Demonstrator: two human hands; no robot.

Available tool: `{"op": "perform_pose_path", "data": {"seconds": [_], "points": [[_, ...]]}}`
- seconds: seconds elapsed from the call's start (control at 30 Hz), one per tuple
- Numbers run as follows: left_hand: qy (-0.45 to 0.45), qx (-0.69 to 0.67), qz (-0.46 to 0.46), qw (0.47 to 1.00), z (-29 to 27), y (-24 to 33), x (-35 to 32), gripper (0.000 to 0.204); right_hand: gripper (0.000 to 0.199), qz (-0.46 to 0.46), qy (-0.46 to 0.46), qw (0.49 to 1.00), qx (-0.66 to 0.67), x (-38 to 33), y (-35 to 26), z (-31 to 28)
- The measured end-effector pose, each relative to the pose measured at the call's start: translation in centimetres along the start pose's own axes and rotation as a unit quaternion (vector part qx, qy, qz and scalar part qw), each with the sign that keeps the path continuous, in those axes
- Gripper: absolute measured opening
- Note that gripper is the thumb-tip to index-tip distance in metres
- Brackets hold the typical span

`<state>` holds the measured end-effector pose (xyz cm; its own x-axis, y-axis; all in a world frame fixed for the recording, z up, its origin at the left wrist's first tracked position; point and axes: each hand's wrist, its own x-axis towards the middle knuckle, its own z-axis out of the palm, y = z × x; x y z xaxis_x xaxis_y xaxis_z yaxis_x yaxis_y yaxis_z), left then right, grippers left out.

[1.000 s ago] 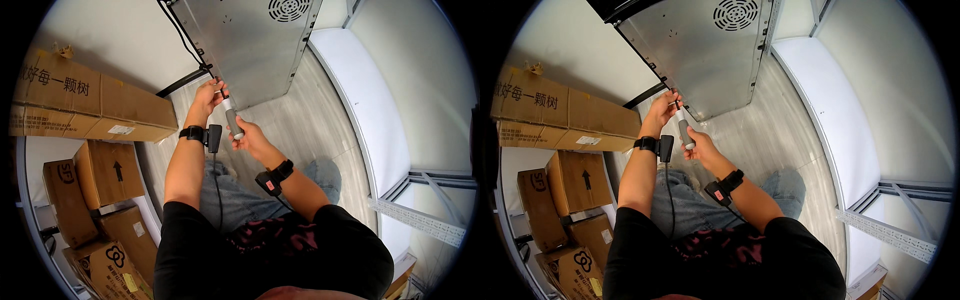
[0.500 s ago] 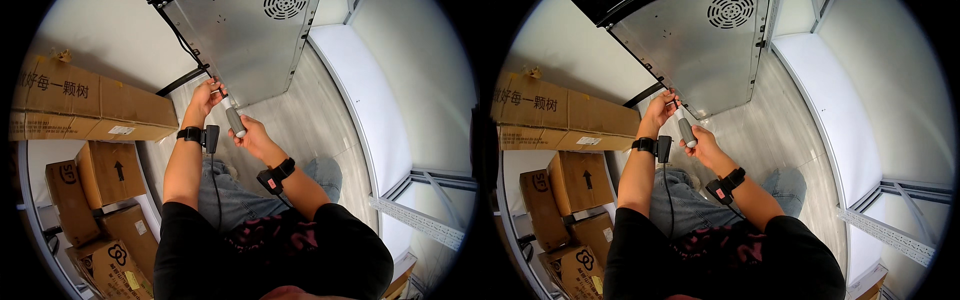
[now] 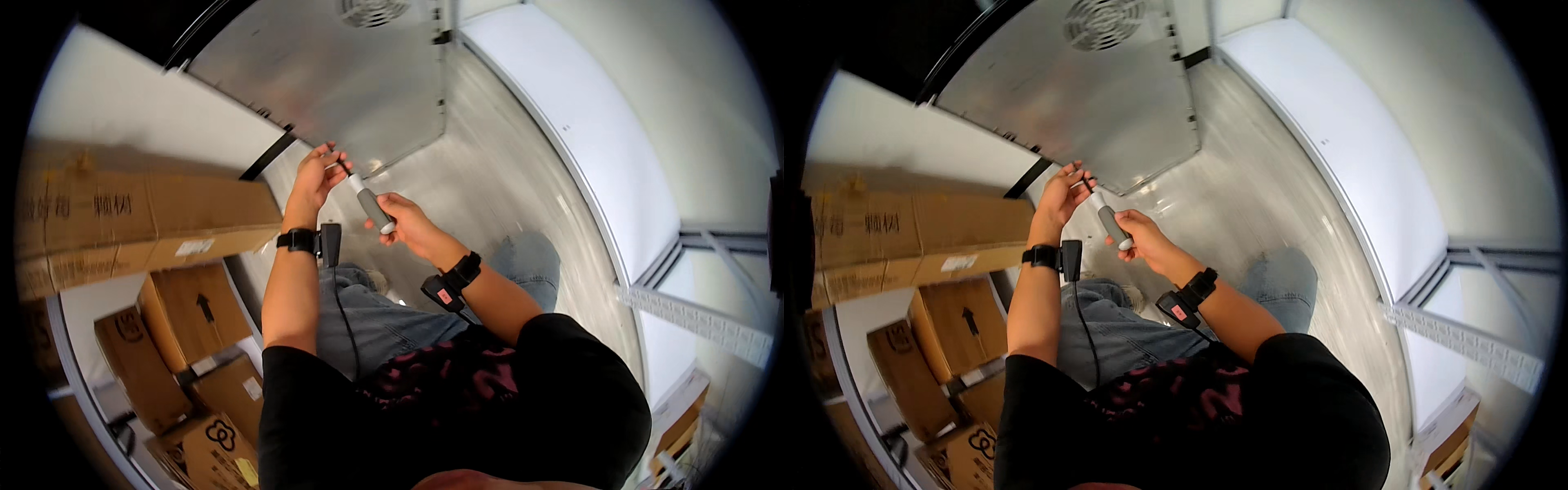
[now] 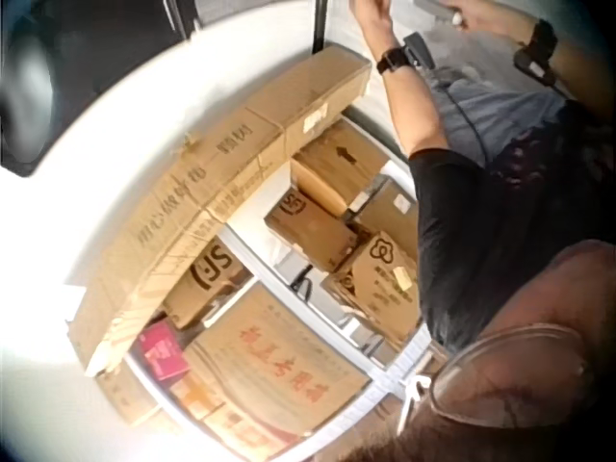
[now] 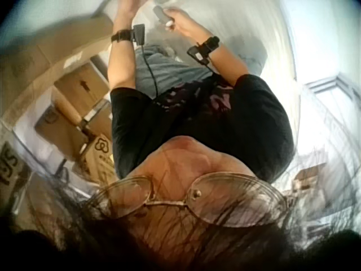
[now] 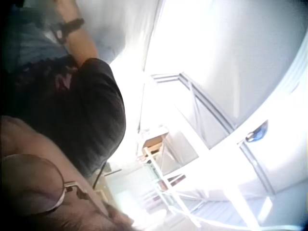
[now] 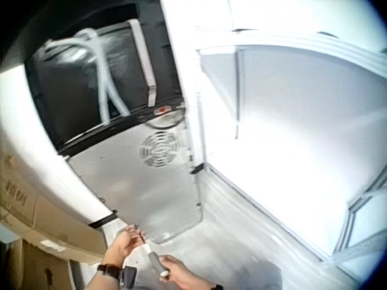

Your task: The person uses a screwdriver to fasten screws into the back panel of a white appliance, likely a refrigerator or freezer. They systematically work along the edges, securing the panel to the frame.

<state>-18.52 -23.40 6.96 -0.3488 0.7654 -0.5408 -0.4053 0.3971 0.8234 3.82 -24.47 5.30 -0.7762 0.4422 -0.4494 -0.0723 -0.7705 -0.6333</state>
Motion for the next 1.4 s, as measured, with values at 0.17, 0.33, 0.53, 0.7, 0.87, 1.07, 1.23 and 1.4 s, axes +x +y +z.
{"op": "perform_pose_path", "data": {"seconds": [0.17, 0.33, 0.53, 0.7, 0.87, 1.07, 1.23, 1.4], "points": [[-0.043, 0.018, 0.001, 0.999, 9.1, -1.7, -0.2, 0.02, 0.039, -0.113, 0.146, 0.977, -0.103, -4.9, -1.8, -6.6], [-0.122, 0.049, -0.023, 0.991, 22.1, -4.3, 0.4, 0.013, 0.043, -0.192, 0.224, 0.951, -0.099, -10.8, -4.3, -14.9], [-0.24, 0.121, -0.06, 0.961, 35.9, -8.1, 4.5, 0.014, 0.04, -0.243, 0.332, 0.911, -0.035, -15.2, -5.4, -23.9], [-0.227, 0.268, -0.052, 0.935, 44.6, -12.7, 10.3, 0.025, 0.031, -0.243, 0.422, 0.864, 0.125, -16.5, -5.1, -29.1], [-0.226, 0.508, 0.165, 0.815, 50.1, -17.7, 18.8, 0.034, 0.028, -0.24, 0.495, 0.813, 0.192, -16.1, -4.6, -32.8], [-0.222, 0.618, 0.221, 0.721, 53.6, -20.8, 25.2, 0.032, 0.026, -0.25, 0.557, 0.764, 0.21, -14.3, -5.4, -34.8], [-0.21, 0.66, 0.175, 0.7, 55.0, -20.7, 25.2, 0.021, 0.026, -0.234, 0.554, 0.775, 0.194, -14.4, -6.1, -35.8], [-0.206, 0.608, 0.164, 0.75, 55.6, -19.6, 23.8, 0.015, 0.027, -0.242, 0.551, 0.782, 0.162, -15.4, -6.0, -35.8]]}}
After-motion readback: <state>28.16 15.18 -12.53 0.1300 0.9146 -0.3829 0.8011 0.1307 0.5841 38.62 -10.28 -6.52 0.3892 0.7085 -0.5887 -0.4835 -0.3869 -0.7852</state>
